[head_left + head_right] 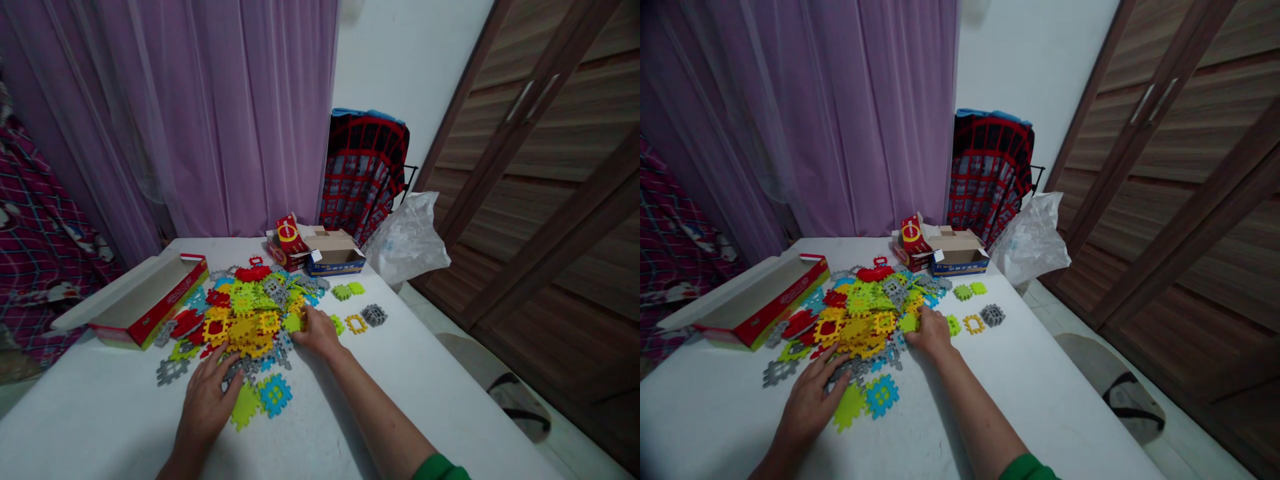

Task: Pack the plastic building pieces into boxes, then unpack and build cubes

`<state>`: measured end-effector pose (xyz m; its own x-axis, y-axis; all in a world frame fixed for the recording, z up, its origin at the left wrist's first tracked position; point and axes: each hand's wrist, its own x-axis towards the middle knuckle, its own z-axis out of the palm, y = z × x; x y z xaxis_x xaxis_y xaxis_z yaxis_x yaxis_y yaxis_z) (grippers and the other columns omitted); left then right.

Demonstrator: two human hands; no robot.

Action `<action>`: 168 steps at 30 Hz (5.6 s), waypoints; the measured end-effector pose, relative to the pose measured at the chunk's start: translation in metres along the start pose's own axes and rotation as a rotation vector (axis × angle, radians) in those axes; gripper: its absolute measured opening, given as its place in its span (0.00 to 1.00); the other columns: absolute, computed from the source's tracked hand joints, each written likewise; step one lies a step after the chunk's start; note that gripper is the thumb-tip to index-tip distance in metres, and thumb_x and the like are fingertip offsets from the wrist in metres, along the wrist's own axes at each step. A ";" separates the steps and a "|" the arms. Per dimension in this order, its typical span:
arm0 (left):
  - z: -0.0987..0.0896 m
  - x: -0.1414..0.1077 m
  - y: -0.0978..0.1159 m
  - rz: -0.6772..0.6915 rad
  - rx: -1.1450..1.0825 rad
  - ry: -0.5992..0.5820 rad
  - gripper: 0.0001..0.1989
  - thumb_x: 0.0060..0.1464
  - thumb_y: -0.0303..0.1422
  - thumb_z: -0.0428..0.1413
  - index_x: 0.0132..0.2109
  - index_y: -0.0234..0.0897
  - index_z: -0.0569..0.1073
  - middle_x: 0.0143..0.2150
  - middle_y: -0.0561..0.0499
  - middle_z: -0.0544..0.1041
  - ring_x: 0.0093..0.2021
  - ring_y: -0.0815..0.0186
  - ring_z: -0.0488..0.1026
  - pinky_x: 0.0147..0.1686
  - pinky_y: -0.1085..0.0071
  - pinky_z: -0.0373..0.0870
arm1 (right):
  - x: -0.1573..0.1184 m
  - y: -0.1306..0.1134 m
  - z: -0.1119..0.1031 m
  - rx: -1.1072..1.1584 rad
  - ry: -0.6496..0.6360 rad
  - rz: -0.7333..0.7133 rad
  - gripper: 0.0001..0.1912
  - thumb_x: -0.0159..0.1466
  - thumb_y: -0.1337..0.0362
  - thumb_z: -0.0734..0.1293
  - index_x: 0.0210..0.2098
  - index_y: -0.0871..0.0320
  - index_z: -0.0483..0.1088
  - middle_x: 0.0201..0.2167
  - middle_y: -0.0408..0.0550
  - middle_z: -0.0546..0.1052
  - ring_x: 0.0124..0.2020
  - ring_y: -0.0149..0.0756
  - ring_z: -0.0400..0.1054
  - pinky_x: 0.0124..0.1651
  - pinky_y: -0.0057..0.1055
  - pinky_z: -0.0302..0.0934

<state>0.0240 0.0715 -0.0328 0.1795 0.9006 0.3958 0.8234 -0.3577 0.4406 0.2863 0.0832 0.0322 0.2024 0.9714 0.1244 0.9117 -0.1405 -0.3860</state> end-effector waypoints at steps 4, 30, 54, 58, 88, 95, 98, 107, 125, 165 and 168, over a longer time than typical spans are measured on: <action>0.002 -0.001 -0.005 0.023 -0.001 0.011 0.21 0.56 0.48 0.48 0.46 0.45 0.79 0.59 0.45 0.75 0.57 0.53 0.72 0.58 0.52 0.67 | 0.008 0.012 -0.011 0.046 0.078 0.003 0.29 0.52 0.59 0.73 0.53 0.53 0.67 0.45 0.46 0.79 0.46 0.43 0.71 0.46 0.34 0.58; 0.001 -0.002 -0.014 0.034 0.073 -0.031 0.25 0.56 0.51 0.45 0.47 0.44 0.80 0.59 0.45 0.75 0.56 0.53 0.73 0.56 0.54 0.71 | 0.100 0.171 -0.062 -0.132 0.112 0.624 0.31 0.58 0.53 0.70 0.58 0.56 0.64 0.52 0.53 0.77 0.55 0.48 0.69 0.52 0.38 0.62; 0.000 -0.002 -0.014 0.072 0.089 -0.011 0.24 0.56 0.51 0.47 0.47 0.45 0.80 0.58 0.46 0.76 0.54 0.53 0.74 0.54 0.54 0.72 | 0.101 0.163 -0.065 -0.311 -0.070 0.527 0.31 0.58 0.52 0.69 0.57 0.57 0.63 0.54 0.58 0.75 0.55 0.49 0.69 0.51 0.40 0.62; -0.001 -0.002 -0.014 0.068 0.089 -0.015 0.24 0.56 0.51 0.46 0.46 0.45 0.80 0.57 0.45 0.76 0.54 0.53 0.74 0.54 0.53 0.72 | 0.100 0.161 -0.066 -0.341 -0.086 0.505 0.29 0.59 0.54 0.69 0.57 0.56 0.63 0.53 0.58 0.75 0.55 0.50 0.70 0.51 0.40 0.61; 0.007 0.002 -0.015 0.066 0.048 0.026 0.24 0.55 0.50 0.46 0.44 0.42 0.80 0.56 0.42 0.76 0.53 0.51 0.75 0.55 0.54 0.70 | 0.088 0.153 -0.123 -0.143 0.002 0.389 0.22 0.64 0.62 0.63 0.57 0.54 0.69 0.54 0.48 0.76 0.54 0.40 0.70 0.53 0.32 0.63; 0.004 0.000 -0.007 0.023 0.021 0.021 0.21 0.56 0.47 0.47 0.45 0.45 0.80 0.59 0.45 0.75 0.57 0.53 0.73 0.58 0.53 0.67 | 0.044 0.085 -0.075 -0.042 -0.018 0.142 0.16 0.63 0.64 0.63 0.49 0.51 0.76 0.46 0.42 0.81 0.47 0.36 0.74 0.47 0.27 0.64; 0.001 -0.001 0.000 0.002 0.018 0.002 0.21 0.57 0.46 0.47 0.47 0.44 0.79 0.60 0.45 0.74 0.58 0.53 0.71 0.60 0.51 0.66 | 0.028 0.052 -0.050 -0.033 -0.044 0.046 0.15 0.62 0.64 0.64 0.46 0.49 0.78 0.45 0.42 0.81 0.45 0.36 0.75 0.47 0.28 0.63; -0.002 -0.001 0.011 -0.021 0.002 0.006 0.19 0.57 0.42 0.48 0.47 0.43 0.80 0.60 0.44 0.73 0.59 0.53 0.71 0.60 0.52 0.65 | 0.023 -0.017 -0.021 -0.081 -0.023 -0.128 0.14 0.64 0.62 0.62 0.47 0.50 0.76 0.47 0.45 0.80 0.49 0.38 0.72 0.49 0.29 0.62; -0.004 -0.004 0.018 -0.039 -0.035 0.002 0.16 0.57 0.37 0.51 0.48 0.43 0.78 0.62 0.44 0.72 0.60 0.54 0.69 0.61 0.52 0.62 | 0.008 -0.028 -0.006 -0.205 0.114 -0.459 0.09 0.64 0.69 0.63 0.41 0.54 0.74 0.42 0.51 0.76 0.46 0.40 0.68 0.49 0.30 0.61; -0.002 0.000 0.011 -0.020 0.039 -0.015 0.19 0.57 0.42 0.49 0.48 0.43 0.79 0.61 0.44 0.72 0.59 0.53 0.70 0.60 0.53 0.64 | -0.071 0.000 0.006 -0.165 0.134 0.065 0.23 0.59 0.52 0.70 0.50 0.55 0.70 0.39 0.51 0.80 0.38 0.44 0.75 0.36 0.33 0.60; -0.002 0.000 0.011 -0.020 0.028 -0.010 0.19 0.56 0.43 0.49 0.48 0.44 0.79 0.61 0.45 0.73 0.59 0.53 0.70 0.60 0.53 0.64 | -0.074 0.002 0.005 -0.100 0.093 0.051 0.11 0.63 0.57 0.67 0.44 0.53 0.72 0.34 0.46 0.81 0.35 0.40 0.75 0.35 0.30 0.60</action>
<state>0.0317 0.0671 -0.0260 0.1678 0.9101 0.3789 0.8418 -0.3324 0.4254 0.2711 0.0121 0.0183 0.2778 0.9411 0.1929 0.9294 -0.2125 -0.3018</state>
